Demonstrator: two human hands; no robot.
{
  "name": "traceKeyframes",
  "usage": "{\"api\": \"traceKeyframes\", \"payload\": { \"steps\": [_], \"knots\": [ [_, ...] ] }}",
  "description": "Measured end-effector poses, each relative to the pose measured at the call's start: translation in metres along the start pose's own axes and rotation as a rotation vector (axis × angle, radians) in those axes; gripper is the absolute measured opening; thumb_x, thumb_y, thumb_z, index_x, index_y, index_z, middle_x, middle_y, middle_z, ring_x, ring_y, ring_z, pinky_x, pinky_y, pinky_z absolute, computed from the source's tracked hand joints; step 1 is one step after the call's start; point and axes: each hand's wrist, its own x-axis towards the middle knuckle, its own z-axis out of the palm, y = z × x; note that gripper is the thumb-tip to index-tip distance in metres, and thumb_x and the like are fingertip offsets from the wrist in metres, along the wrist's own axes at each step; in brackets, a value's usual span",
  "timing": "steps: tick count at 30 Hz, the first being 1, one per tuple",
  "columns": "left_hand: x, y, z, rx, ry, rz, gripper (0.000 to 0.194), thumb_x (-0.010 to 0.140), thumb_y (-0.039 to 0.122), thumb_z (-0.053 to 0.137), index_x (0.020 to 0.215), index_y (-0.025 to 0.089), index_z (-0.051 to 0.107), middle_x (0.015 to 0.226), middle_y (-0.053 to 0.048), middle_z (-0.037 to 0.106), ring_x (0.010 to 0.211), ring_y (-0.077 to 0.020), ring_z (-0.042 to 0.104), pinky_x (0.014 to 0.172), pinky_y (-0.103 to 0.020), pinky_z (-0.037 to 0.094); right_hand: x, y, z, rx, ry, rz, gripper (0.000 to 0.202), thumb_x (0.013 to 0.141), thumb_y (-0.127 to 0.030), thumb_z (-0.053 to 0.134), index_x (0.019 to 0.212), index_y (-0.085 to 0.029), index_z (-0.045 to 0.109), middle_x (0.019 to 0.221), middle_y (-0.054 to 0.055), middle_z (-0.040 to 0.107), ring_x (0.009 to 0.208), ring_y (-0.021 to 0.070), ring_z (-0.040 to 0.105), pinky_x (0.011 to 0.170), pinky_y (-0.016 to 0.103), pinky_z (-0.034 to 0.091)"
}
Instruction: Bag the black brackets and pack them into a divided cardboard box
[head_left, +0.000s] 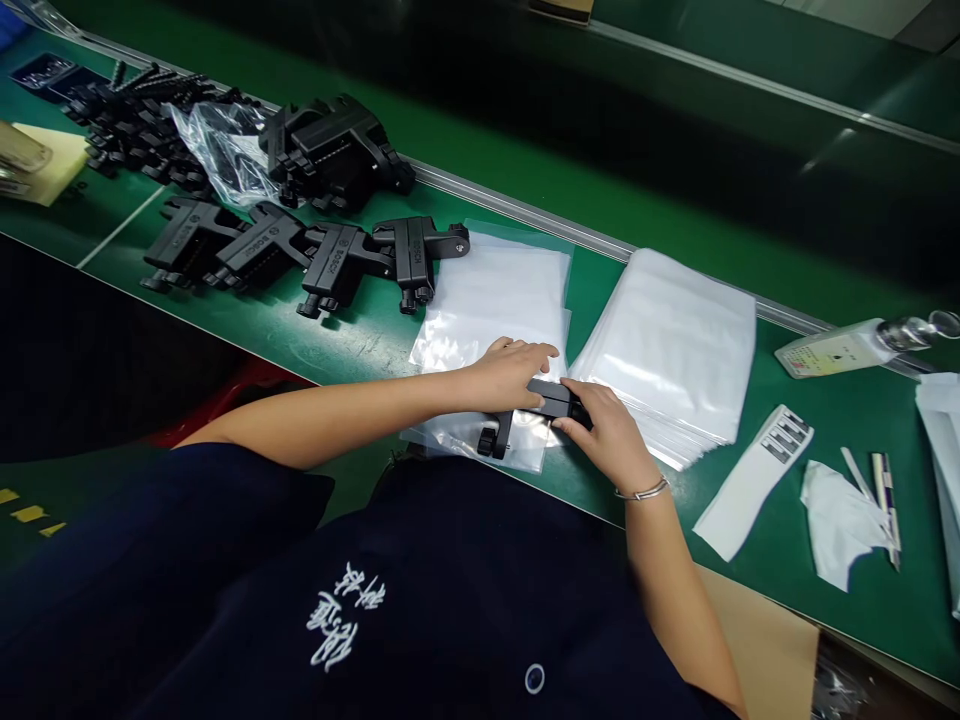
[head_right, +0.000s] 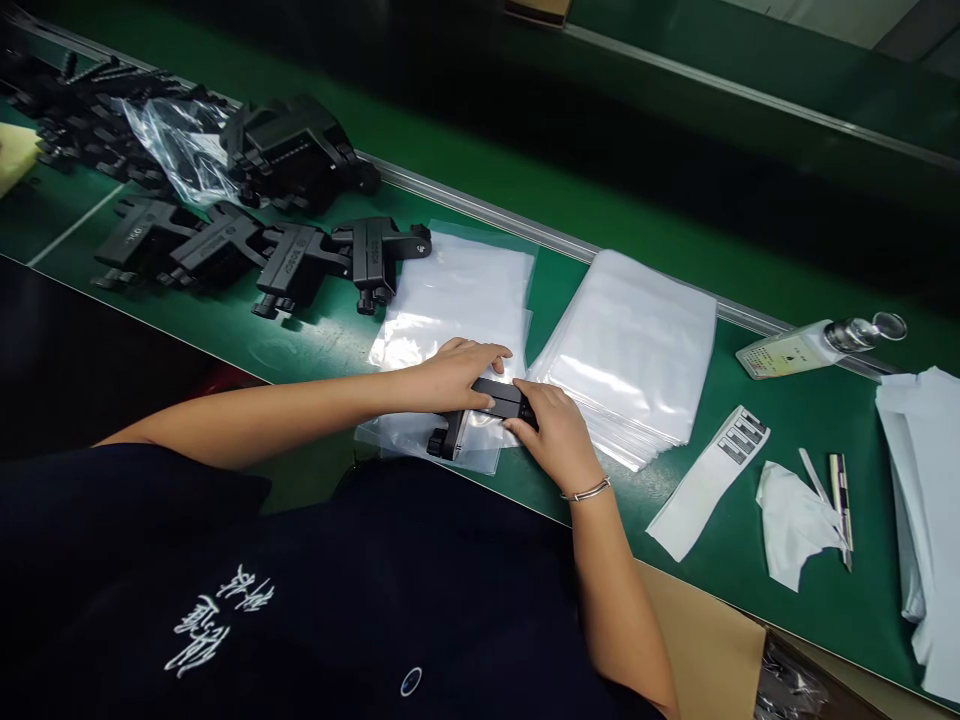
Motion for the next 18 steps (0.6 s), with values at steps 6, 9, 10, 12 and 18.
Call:
{"api": "traceKeyframes", "payload": {
  "steps": [6,9,10,12,18],
  "knots": [
    [-0.005,-0.003,0.003,0.013,-0.007,0.034,0.070,0.078,0.030,0.063,0.141,0.018,0.034,0.133,-0.008,0.055,0.124,-0.0275,0.046,0.110,-0.043,0.026,-0.001,0.001,0.001,0.000,0.010,0.007,0.049,0.090,-0.048,0.055,0.131,-0.021,0.051,0.119,0.013,0.065,0.110,0.0312,0.059,0.092,0.051,0.049],
    [-0.003,0.000,0.010,0.035,0.067,0.018,0.074,0.078,0.039,0.066,0.141,0.016,0.035,0.127,-0.009,0.058,0.124,-0.0304,0.047,0.113,-0.053,0.018,0.001,0.003,0.001,-0.023,0.008,0.015,0.050,0.088,-0.047,0.059,0.130,-0.020,0.052,0.118,0.013,0.065,0.109,0.0316,0.059,0.092,0.051,0.048],
    [-0.002,0.000,0.012,0.040,0.101,0.021,0.075,0.077,0.042,0.066,0.140,0.015,0.036,0.124,-0.010,0.060,0.124,-0.0313,0.048,0.114,-0.055,0.016,0.002,0.003,0.001,-0.032,0.008,0.007,0.051,0.088,-0.047,0.060,0.130,-0.020,0.052,0.118,0.013,0.065,0.108,0.0318,0.059,0.091,0.052,0.048],
    [-0.003,-0.002,0.012,0.003,0.183,0.061,0.073,0.080,0.045,0.064,0.139,0.014,0.036,0.127,-0.012,0.058,0.125,-0.0309,0.048,0.114,-0.054,0.019,0.002,0.001,0.001,-0.025,0.025,-0.036,0.049,0.088,-0.046,0.060,0.128,-0.020,0.052,0.116,0.014,0.065,0.106,0.0313,0.060,0.090,0.052,0.048],
    [-0.041,-0.043,0.007,-0.125,0.708,0.019,0.046,0.094,0.037,0.040,0.135,0.016,0.041,0.135,-0.014,0.052,0.126,-0.0240,0.049,0.105,-0.042,0.041,-0.026,-0.017,-0.009,0.056,0.305,-0.135,0.043,0.090,-0.037,0.060,0.128,-0.022,0.048,0.110,0.011,0.062,0.102,0.0259,0.058,0.085,0.045,0.052]
  ]
}}
